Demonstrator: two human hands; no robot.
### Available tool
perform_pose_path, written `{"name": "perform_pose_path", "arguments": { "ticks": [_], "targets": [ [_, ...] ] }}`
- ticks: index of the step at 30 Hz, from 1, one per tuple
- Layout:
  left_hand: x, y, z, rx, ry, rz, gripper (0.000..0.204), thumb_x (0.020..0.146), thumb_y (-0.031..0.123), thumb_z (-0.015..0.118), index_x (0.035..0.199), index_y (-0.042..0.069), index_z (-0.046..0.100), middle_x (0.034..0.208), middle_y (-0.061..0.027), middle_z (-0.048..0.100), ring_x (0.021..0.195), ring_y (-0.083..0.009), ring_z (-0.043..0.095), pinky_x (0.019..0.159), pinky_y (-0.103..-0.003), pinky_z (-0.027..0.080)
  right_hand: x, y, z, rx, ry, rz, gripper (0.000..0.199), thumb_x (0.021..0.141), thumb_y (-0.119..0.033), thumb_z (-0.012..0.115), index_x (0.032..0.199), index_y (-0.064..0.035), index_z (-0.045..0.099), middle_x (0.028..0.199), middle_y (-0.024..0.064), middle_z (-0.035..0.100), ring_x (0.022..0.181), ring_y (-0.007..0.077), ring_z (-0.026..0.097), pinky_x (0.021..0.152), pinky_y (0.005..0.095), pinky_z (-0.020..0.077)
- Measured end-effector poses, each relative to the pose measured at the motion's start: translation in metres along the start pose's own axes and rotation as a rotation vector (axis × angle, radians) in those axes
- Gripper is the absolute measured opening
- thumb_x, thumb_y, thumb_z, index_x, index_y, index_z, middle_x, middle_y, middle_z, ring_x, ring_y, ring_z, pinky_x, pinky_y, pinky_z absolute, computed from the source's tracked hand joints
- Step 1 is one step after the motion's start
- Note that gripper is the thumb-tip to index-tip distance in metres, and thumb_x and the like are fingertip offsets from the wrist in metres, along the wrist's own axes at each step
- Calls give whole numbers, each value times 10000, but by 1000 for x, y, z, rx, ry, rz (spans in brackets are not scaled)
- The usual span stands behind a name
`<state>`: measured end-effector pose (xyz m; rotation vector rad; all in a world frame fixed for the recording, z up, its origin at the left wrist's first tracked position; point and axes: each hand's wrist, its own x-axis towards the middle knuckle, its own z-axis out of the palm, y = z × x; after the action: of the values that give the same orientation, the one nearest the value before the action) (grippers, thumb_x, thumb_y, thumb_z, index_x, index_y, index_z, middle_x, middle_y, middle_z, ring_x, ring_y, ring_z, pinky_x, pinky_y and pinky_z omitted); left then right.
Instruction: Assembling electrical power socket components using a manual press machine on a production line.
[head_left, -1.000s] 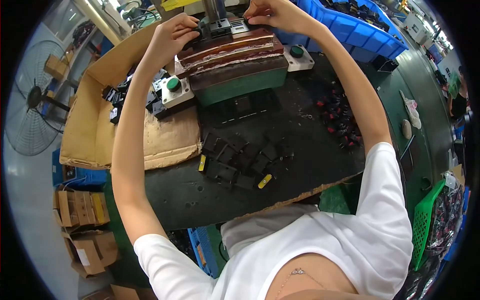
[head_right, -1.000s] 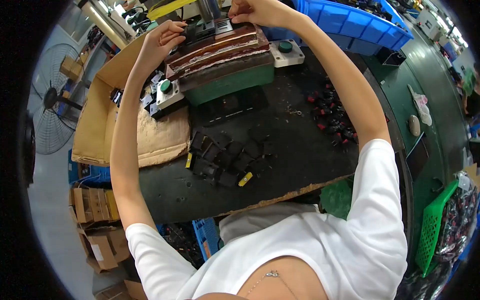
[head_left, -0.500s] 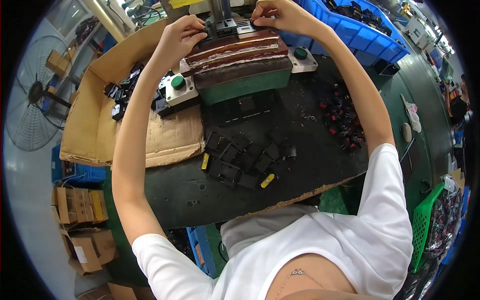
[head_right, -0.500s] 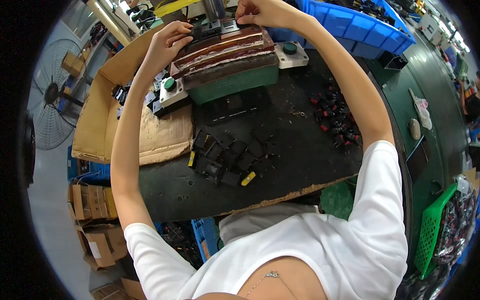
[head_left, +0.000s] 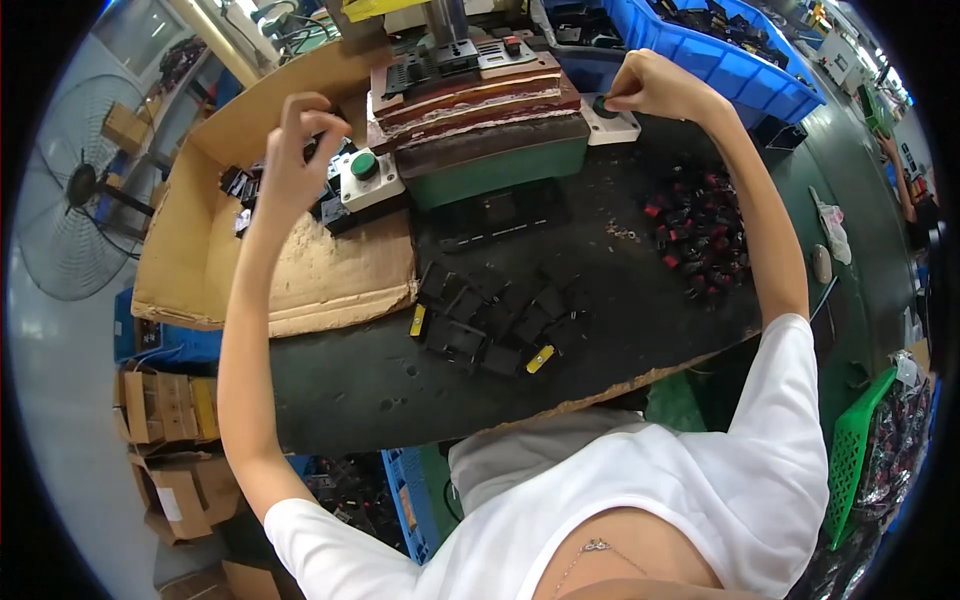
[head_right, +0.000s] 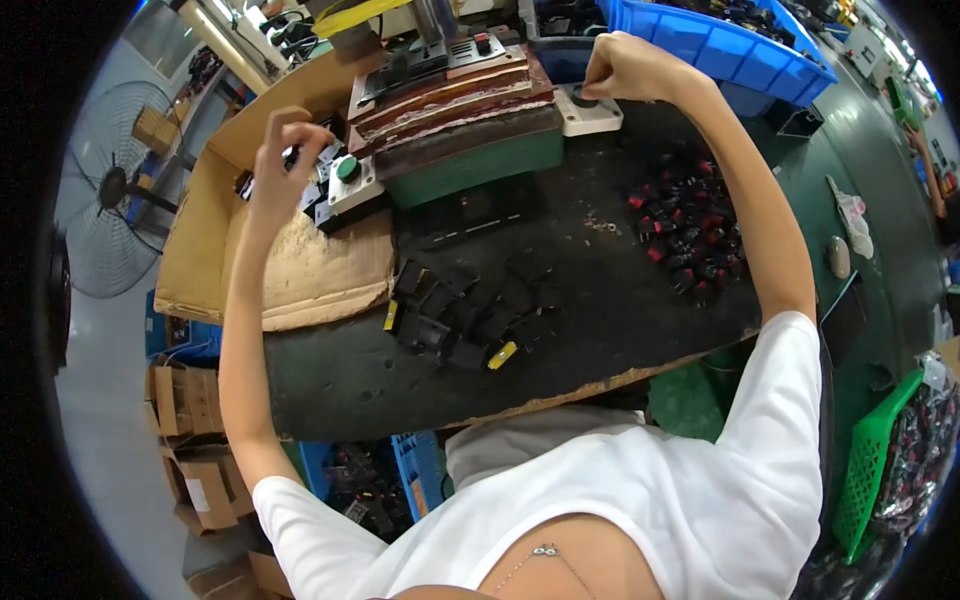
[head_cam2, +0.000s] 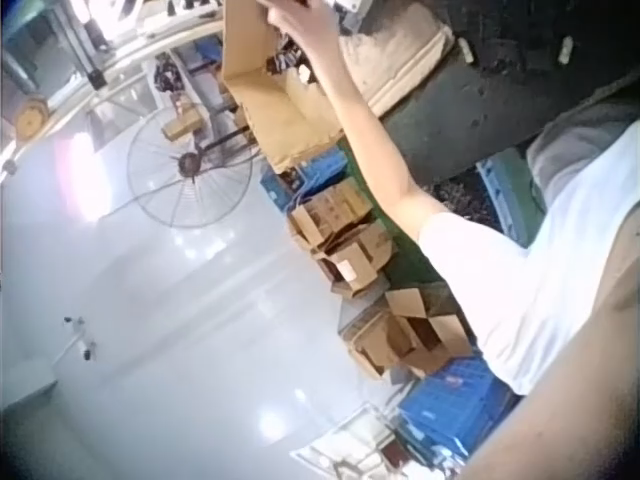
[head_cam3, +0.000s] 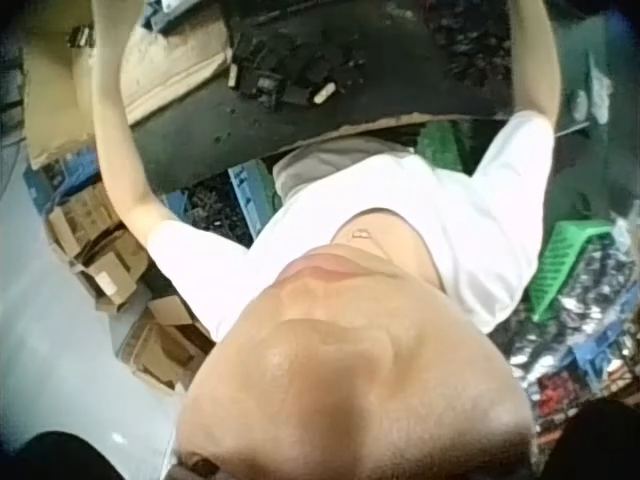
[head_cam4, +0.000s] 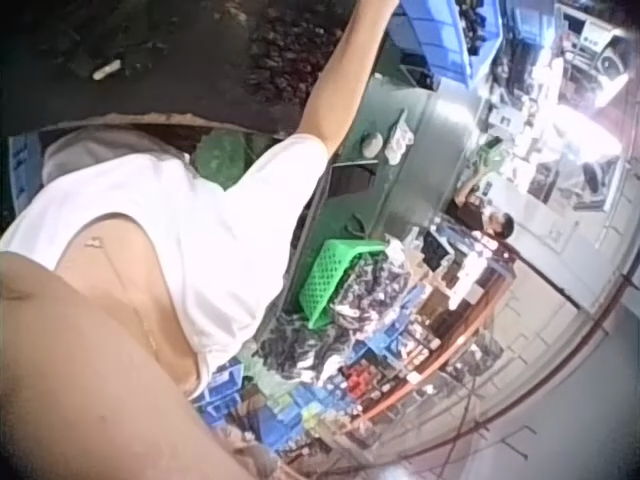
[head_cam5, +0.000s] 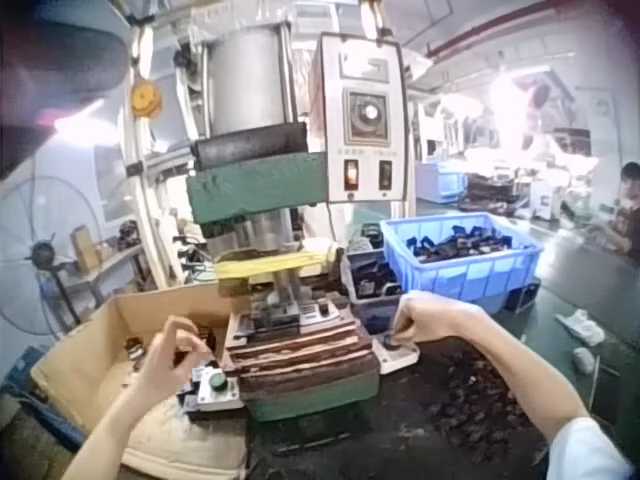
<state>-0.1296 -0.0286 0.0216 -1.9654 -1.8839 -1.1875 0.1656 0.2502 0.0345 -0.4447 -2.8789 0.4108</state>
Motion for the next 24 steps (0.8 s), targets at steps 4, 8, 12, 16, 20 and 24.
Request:
{"name": "perform_pose_path", "arguments": {
  "ticks": [4,8,12,16,20,24],
  "targets": [
    [-28,3,14,173,-47,-88,235,834,148,584,995,60,437,769,-60,634,848,-238,589,951,-461,300,2,-3,-3,-23,-40,-95,142,726,-49,683,790,73,648,607,116,622,525,118,555,526,254,463],
    [-33,16,21,351,-66,-110,212,854,188,555,993,68,450,762,-43,614,862,-240,580,1020,-509,179,7,-4,-5,32,-168,-96,141,715,-51,687,771,72,648,575,117,602,491,118,538,489,258,447],
    [-33,24,24,394,-63,-73,199,853,173,552,992,64,460,774,-47,608,866,-242,579,1024,-511,174,11,-15,-8,-29,-206,-91,135,682,-43,690,724,76,641,530,125,560,465,135,527,461,259,428],
    [-33,24,25,400,-57,-56,189,851,153,548,992,60,464,786,-55,605,856,-248,582,1025,-517,173,16,-18,-4,-187,-212,-76,125,660,-42,687,681,70,636,536,143,566,475,184,549,480,279,436],
    [-35,24,25,396,-59,-51,193,850,141,544,1001,62,454,783,-61,609,836,-251,588,1023,-517,177,13,-22,-4,-204,-179,-51,136,655,-55,690,682,66,636,568,170,574,513,209,585,498,294,444],
    [-39,24,24,389,-67,-54,207,850,133,540,1020,66,441,796,-63,619,832,-249,591,1026,-528,156,9,-26,-2,-179,-134,-44,133,659,-55,682,666,68,633,569,184,567,518,225,587,506,299,448]
  ]
}}
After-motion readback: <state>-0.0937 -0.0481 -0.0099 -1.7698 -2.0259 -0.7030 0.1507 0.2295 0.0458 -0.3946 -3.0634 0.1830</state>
